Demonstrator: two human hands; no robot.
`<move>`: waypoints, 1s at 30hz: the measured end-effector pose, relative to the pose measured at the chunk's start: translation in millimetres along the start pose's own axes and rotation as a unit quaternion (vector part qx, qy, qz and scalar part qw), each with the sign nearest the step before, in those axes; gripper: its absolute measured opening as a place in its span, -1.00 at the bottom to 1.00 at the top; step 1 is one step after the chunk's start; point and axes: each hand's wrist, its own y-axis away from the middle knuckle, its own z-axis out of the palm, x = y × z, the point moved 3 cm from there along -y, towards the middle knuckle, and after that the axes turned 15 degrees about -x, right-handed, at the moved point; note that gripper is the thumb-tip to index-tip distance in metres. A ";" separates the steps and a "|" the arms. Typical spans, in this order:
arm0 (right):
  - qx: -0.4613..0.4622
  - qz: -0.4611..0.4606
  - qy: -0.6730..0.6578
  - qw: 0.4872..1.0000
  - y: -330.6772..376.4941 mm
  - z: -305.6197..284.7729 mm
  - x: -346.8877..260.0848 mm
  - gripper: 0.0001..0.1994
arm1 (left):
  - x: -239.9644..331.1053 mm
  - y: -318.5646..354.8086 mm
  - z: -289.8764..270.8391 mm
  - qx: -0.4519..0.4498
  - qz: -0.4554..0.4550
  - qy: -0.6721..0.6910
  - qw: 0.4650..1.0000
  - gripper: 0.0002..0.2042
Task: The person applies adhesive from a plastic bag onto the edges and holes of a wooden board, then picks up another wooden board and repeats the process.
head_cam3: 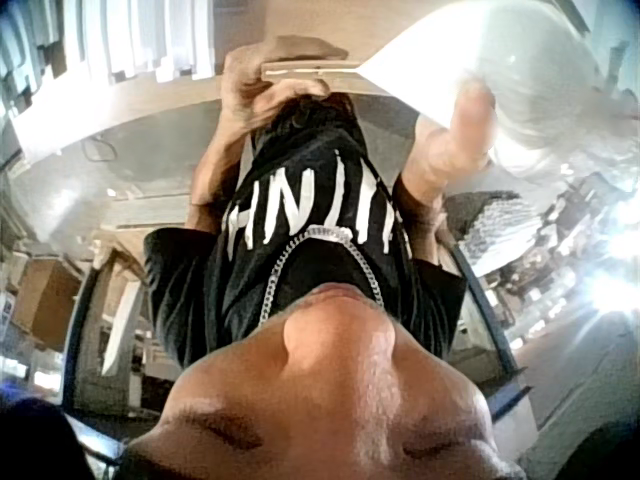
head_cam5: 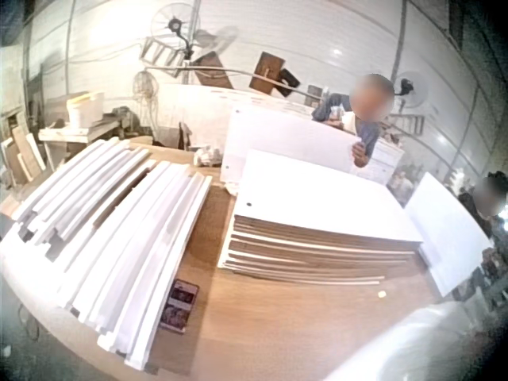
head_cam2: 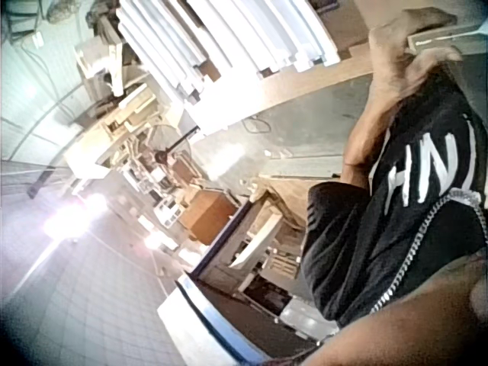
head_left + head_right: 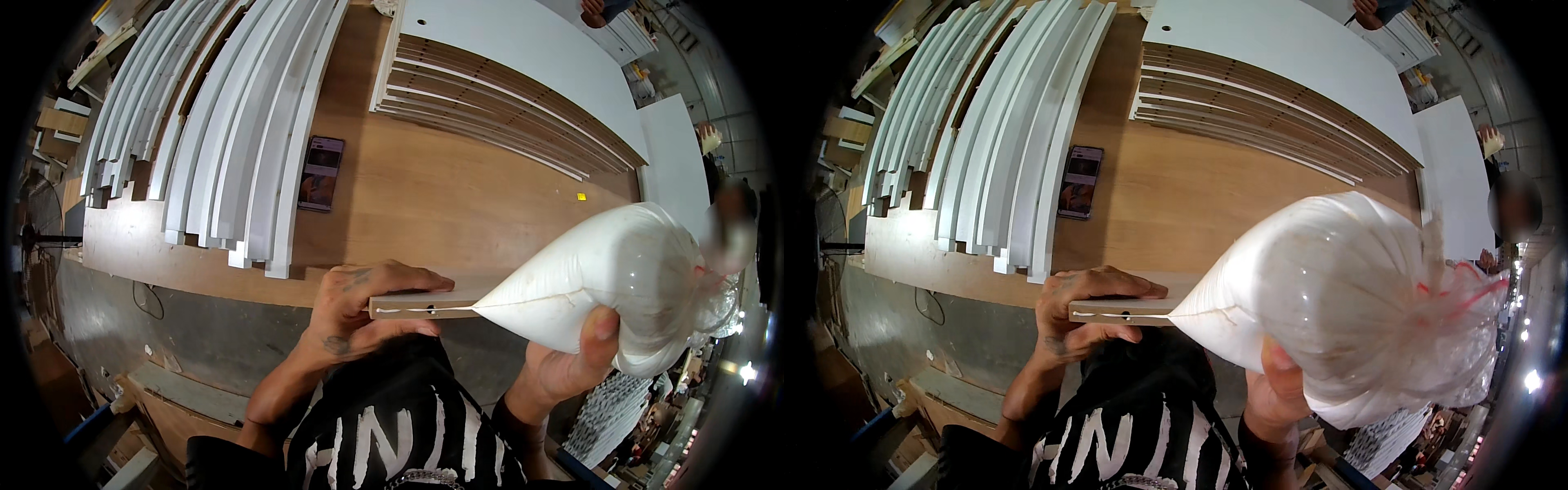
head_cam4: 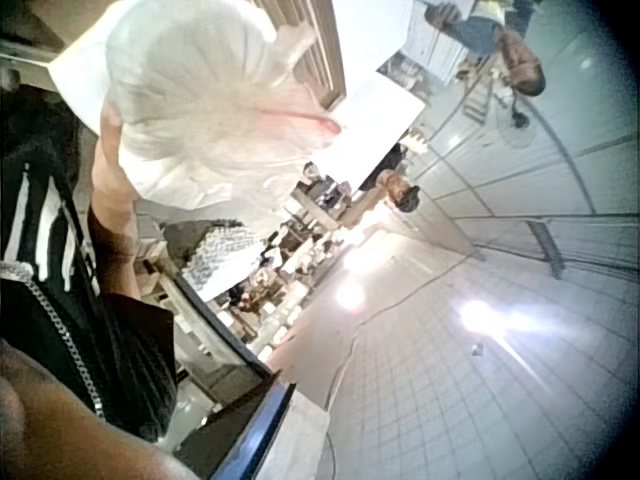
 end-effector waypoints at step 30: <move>0.041 0.041 -0.036 0.998 -5.4 -80.2 -1.9 -0.24 | -4.8 4.7 12.9 0.101 0.022 0.020 0.994 -0.52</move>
